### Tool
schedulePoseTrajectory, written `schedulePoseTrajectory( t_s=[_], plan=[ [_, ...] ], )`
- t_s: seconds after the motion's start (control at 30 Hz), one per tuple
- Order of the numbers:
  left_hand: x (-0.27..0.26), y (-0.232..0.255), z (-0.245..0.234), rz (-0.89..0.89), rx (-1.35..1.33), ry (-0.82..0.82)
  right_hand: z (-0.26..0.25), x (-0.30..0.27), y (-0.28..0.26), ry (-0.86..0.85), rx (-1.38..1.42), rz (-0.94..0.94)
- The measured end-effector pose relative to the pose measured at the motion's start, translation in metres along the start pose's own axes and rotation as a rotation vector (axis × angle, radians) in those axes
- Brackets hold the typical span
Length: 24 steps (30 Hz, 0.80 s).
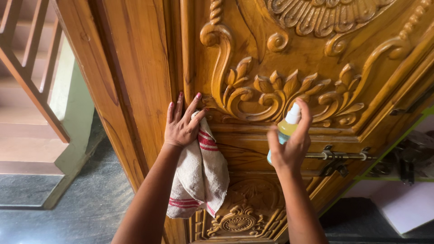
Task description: The person sprays a cleaning solution onto a carved wooden door and wipes the surface with a cloth. They repeatedly spray and wipe different sections of the door, including the carved details and flat panels, to clean the wood.
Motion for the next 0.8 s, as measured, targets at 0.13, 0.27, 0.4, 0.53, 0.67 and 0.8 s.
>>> schedulePoseTrajectory(
  t_s=[0.13, 0.27, 0.4, 0.53, 0.67, 0.8],
  plan=[
    [0.001, -0.001, 0.000, -0.001, -0.027, -0.008, 0.000, -0.016, 0.000, -0.046, 0.340, 0.175],
    [0.002, 0.001, -0.008, 0.001, -0.064, -0.026, 0.008, -0.029, -0.020, -0.117, 0.490, 0.184],
    [0.003, -0.001, -0.019, -0.023, -0.122, -0.077, 0.010, -0.032, -0.039, -0.132, 0.353, 0.112],
    [0.016, -0.015, -0.040, 0.028, -0.105, -0.011, 0.016, -0.022, -0.046, -0.106, 0.374, 0.173],
    [0.047, -0.033, -0.072, 0.048, -0.220, 0.156, 0.023, -0.011, -0.058, -0.051, 0.254, 0.174],
    [0.084, -0.059, -0.087, -0.087, -0.200, 0.258, 0.024, 0.005, -0.095, 0.075, -0.163, -0.340]
  ],
)
Point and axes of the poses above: each hand's wrist, its own x-axis towards the middle knuckle, its own z-axis out of the palm, y = z × x, the point moved 6 cm from there along x, towards the middle knuckle, and after that the axes turned 3 degrees about -z, right-handed, at the moved point
